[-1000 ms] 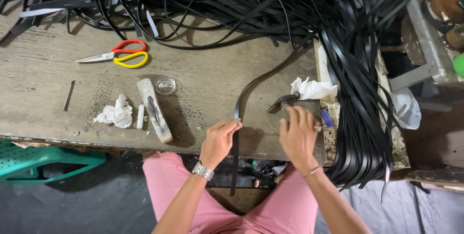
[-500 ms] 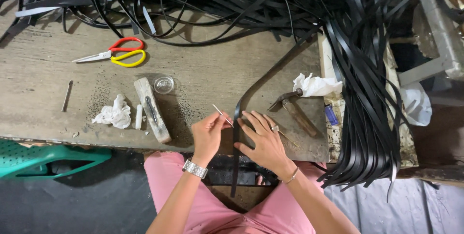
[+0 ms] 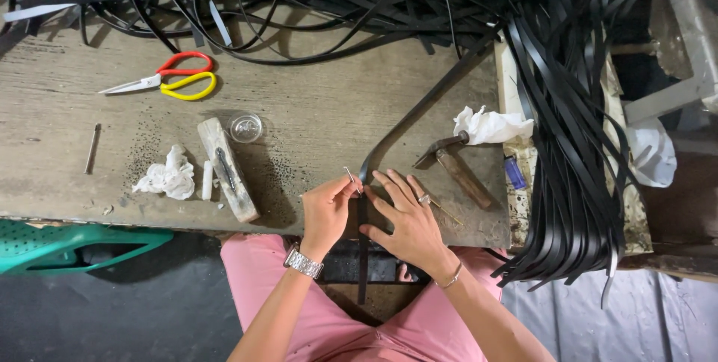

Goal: The person rubs a small metal rod on a wooden block, wipes the rod with a tissue, then uses a hammer and the rod to punch holes in a black strap. The person repeats the punching process on the same strap and handles a second strap at the end.

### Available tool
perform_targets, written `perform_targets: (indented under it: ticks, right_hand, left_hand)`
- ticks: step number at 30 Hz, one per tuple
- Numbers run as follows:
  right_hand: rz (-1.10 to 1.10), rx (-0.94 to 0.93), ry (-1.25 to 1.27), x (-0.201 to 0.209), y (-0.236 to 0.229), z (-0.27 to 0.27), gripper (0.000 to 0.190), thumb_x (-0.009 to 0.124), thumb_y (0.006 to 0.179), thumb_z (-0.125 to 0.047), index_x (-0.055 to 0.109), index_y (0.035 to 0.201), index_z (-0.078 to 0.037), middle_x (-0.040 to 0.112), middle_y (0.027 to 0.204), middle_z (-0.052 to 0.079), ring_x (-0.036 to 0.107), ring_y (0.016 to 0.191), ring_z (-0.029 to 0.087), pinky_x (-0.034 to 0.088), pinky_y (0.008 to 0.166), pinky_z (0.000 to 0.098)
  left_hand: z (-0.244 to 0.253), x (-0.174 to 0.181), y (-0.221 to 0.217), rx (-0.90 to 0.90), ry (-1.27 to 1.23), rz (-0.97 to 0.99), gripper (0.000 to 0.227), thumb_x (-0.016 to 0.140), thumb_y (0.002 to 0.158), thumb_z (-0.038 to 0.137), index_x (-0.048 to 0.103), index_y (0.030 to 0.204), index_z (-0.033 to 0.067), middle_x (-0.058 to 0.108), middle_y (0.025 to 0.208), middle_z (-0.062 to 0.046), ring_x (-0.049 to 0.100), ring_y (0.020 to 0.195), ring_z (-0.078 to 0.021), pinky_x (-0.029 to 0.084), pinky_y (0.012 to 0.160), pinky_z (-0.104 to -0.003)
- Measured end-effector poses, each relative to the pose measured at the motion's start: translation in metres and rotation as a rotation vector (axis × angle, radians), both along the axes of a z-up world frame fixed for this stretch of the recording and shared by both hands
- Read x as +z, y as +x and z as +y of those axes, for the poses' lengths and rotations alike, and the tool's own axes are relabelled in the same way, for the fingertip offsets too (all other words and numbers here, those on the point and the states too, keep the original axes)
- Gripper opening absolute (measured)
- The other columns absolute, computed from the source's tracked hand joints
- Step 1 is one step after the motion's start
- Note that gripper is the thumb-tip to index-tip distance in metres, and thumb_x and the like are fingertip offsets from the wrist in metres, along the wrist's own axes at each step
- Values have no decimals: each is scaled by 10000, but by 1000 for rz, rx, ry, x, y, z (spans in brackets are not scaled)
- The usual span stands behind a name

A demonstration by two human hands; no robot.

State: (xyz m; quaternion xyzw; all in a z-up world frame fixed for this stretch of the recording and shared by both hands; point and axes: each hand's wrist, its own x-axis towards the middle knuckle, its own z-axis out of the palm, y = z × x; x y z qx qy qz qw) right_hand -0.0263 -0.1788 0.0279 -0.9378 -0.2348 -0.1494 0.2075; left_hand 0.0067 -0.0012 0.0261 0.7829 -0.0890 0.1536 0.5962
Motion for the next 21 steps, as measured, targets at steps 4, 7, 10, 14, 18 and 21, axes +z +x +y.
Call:
perform_targets:
  ticks: [4, 7, 10, 14, 18, 21]
  right_hand:
    - [9, -1, -8, 1, 0, 0, 616, 707, 867, -589, 666, 1326, -180, 567, 1476, 76, 465, 1439, 272, 278, 1221, 484]
    - [-7, 8, 8, 1, 0, 0, 610, 721, 860, -567, 667, 1323, -174, 569, 1474, 75, 466, 1438, 273, 285, 1222, 483]
    - [-40, 10, 17, 0, 1, 0, 589, 716, 868, -570, 686, 1292, -163, 582, 1463, 75, 477, 1431, 273, 292, 1221, 476]
    - [-124, -53, 80, -11, 5, -12, 494, 718, 905, -413, 682, 1309, -131, 642, 1376, 101, 536, 1375, 286, 378, 1179, 451]
    - [-27, -671, -143, 13, 10, -50, 497, 696, 915, -365, 635, 1346, -127, 599, 1276, 102, 592, 1128, 332, 489, 951, 535]
    - [39, -736, -389, -29, 15, -100, 401, 641, 942, -463, 655, 1221, -174, 597, 1091, 29, 634, 968, 258, 567, 746, 461]
  left_hand:
    - [0, -1, -1, -1, -1, -4, 152, 690, 951, 26, 773, 851, 105, 772, 726, -71, 767, 686, -197, 636, 637, -302]
    - [0, -2, -1, -10, 4, -55, 162, 684, 946, 0, 765, 848, 99, 766, 718, -68, 767, 688, -223, 618, 655, -320]
    - [1, -9, -1, -22, 24, -79, 176, 680, 948, 11, 764, 837, 119, 765, 717, -38, 770, 696, -192, 615, 668, -302]
    - [0, -21, -4, -44, 97, -168, 189, 681, 895, -73, 779, 871, 86, 769, 733, -75, 764, 701, -258, 616, 664, -332]
    - [-1, -27, -4, -60, 118, -217, 224, 663, 858, -137, 784, 903, 45, 760, 752, -96, 760, 704, -266, 620, 664, -313]
    - [-2, -25, -6, -54, 173, -250, 170, 685, 881, -101, 768, 906, 45, 744, 747, -91, 755, 697, -269, 616, 642, -312]
